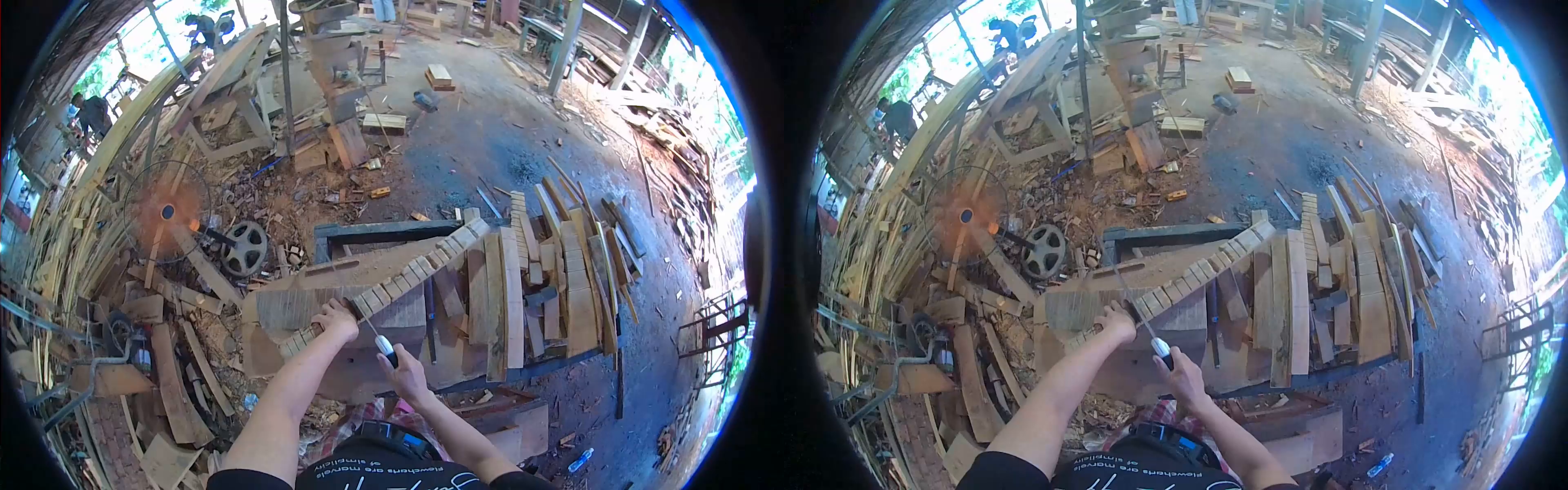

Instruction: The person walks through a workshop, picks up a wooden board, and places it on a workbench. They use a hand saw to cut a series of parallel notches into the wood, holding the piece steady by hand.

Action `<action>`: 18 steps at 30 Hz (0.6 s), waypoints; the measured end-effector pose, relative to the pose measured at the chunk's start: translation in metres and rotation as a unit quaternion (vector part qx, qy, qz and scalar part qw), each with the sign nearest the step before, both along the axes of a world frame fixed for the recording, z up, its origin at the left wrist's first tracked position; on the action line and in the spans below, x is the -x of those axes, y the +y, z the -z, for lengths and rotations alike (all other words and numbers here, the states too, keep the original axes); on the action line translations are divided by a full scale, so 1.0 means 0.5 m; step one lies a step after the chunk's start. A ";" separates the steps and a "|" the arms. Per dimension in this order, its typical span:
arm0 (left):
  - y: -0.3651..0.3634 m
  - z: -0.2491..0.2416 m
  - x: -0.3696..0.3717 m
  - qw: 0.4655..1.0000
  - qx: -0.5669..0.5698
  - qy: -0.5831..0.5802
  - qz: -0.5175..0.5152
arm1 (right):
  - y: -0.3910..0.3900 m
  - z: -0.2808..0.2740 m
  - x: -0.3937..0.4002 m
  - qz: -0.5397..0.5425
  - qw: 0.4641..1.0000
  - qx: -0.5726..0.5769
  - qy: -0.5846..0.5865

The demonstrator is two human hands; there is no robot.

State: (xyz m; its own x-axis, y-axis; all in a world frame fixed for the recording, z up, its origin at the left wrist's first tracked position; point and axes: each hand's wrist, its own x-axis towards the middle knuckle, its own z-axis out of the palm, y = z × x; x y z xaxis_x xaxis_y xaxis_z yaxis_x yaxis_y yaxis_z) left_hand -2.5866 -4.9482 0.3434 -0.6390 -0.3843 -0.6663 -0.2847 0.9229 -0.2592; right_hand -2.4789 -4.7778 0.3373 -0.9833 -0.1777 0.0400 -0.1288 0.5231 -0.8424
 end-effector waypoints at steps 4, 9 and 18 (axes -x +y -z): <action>0.000 -0.001 -0.002 0.998 -0.025 0.060 -0.018 | 0.014 0.016 0.001 -0.017 0.999 0.044 0.009; 0.029 -0.002 -0.029 0.998 -0.023 0.054 0.015 | 0.048 -0.013 -0.031 -0.030 0.998 0.037 -0.027; -0.013 0.001 0.013 0.998 -0.007 0.033 0.051 | 0.008 -0.015 0.021 0.009 1.000 -0.005 -0.023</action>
